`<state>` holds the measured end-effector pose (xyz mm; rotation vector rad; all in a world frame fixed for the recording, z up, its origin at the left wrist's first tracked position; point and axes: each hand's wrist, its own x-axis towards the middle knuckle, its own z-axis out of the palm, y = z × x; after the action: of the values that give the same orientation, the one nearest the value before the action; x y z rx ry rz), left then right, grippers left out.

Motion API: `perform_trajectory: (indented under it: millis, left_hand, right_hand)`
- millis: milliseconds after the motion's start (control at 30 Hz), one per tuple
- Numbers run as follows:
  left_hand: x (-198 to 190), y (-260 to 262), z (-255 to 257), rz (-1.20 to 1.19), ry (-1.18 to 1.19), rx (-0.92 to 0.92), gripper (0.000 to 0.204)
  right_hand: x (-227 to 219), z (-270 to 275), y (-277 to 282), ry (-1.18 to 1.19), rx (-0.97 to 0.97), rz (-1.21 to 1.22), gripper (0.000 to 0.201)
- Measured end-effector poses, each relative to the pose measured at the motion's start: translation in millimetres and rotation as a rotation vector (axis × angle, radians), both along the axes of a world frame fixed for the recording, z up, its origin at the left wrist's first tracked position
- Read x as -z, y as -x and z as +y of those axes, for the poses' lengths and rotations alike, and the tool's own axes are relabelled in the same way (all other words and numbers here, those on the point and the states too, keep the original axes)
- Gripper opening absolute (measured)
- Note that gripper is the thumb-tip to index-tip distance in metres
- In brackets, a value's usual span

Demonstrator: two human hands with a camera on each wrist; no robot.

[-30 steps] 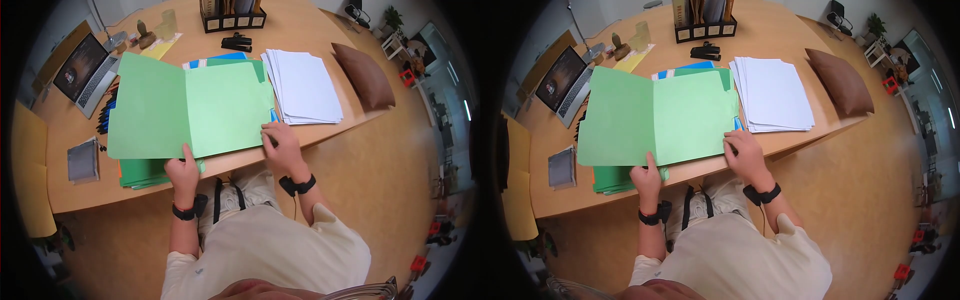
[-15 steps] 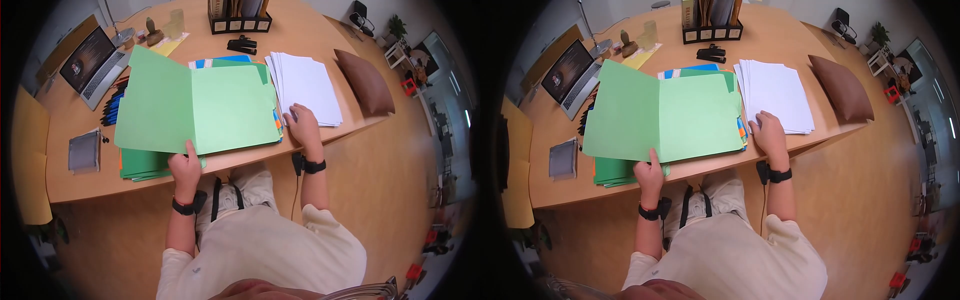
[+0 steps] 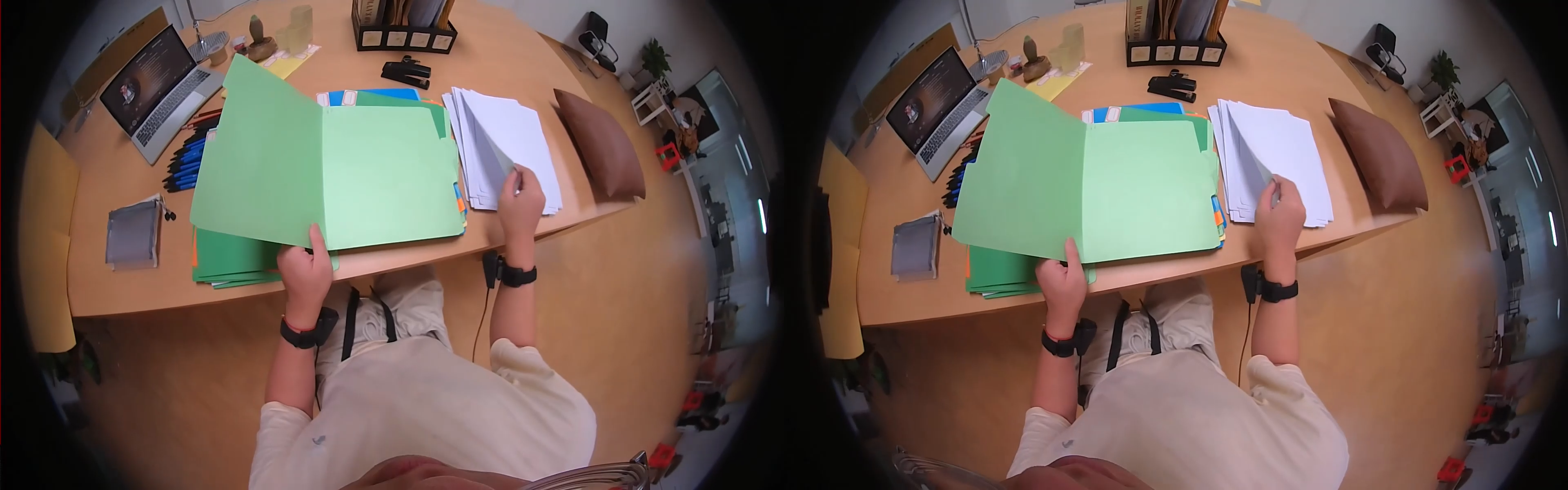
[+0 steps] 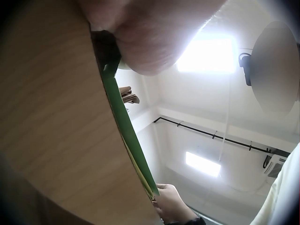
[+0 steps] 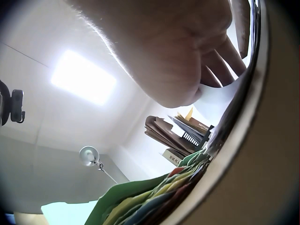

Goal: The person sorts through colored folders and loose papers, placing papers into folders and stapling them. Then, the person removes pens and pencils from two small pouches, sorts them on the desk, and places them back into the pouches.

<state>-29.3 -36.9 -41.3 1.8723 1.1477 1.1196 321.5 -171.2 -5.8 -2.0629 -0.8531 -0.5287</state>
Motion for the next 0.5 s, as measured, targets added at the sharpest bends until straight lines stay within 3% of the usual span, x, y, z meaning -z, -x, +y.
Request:
perform_trajectory:
  millis: [133, 233, 500]
  left_hand:
    - [6, -2, 2, -0.071, -0.081, 0.017, 0.02]
    - [3, -3, 3, -0.112, -0.062, 0.066, 0.019]
    - [-5, -5, 2, -0.17, -0.115, 0.111, 0.018]
  right_hand:
    - [-26, 14, 10, -0.233, -0.069, -0.232, 0.017]
    - [-38, 34, 46, -0.307, -0.259, -0.234, 0.018]
    - [-8, 78, 159, 0.102, -0.667, -0.213, 0.013]
